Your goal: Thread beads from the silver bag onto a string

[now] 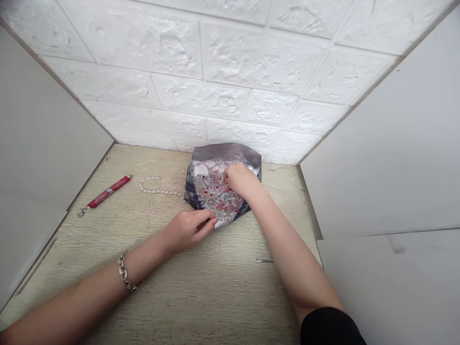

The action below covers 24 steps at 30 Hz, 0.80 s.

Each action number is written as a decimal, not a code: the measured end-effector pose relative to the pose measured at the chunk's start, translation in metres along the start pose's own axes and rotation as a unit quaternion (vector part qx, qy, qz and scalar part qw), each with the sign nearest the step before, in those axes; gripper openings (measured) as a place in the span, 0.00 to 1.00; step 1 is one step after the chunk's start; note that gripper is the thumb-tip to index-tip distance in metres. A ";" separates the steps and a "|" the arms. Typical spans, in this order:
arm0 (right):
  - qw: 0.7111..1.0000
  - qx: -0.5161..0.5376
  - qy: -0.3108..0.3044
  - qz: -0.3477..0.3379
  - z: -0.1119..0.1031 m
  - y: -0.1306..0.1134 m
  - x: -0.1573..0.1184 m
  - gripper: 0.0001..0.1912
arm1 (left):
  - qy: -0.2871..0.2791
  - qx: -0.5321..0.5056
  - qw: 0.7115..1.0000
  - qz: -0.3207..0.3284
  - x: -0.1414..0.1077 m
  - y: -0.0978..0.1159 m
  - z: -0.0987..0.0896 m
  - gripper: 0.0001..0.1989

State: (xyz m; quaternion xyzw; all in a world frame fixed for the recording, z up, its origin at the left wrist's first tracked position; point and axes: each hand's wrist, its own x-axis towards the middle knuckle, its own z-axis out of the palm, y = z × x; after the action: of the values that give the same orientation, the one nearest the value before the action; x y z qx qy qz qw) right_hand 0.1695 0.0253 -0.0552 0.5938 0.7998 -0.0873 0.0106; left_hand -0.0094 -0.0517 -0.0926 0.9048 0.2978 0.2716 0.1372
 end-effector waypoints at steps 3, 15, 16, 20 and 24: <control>1.000 -0.003 -0.001 0.003 0.001 0.001 0.001 0.09 | 0.006 -0.016 1.000 -0.007 0.000 0.000 -0.001 0.11; 1.000 -0.011 0.014 0.000 0.005 -0.003 -0.001 0.09 | 0.033 -0.142 0.983 -0.110 0.005 -0.003 -0.003 0.10; 1.000 -0.009 0.022 0.001 0.004 -0.004 -0.002 0.09 | 0.046 -0.165 0.977 -0.124 0.006 -0.004 -0.003 0.10; 0.995 0.037 0.097 0.003 -0.001 -0.008 -0.011 0.10 | 0.088 -0.212 0.958 -0.170 0.009 -0.008 -0.004 0.10; 0.982 0.085 0.170 -0.017 -0.001 -0.015 -0.023 0.10 | 0.100 -0.224 0.950 -0.195 0.009 -0.009 -0.004 0.11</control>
State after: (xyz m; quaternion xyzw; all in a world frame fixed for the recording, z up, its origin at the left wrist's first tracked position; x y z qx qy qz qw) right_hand 0.1616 -0.0002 -0.0494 0.5850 0.7897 -0.0529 -0.1772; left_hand -0.0094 -0.0385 -0.0894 0.7431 0.4124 0.3880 0.3566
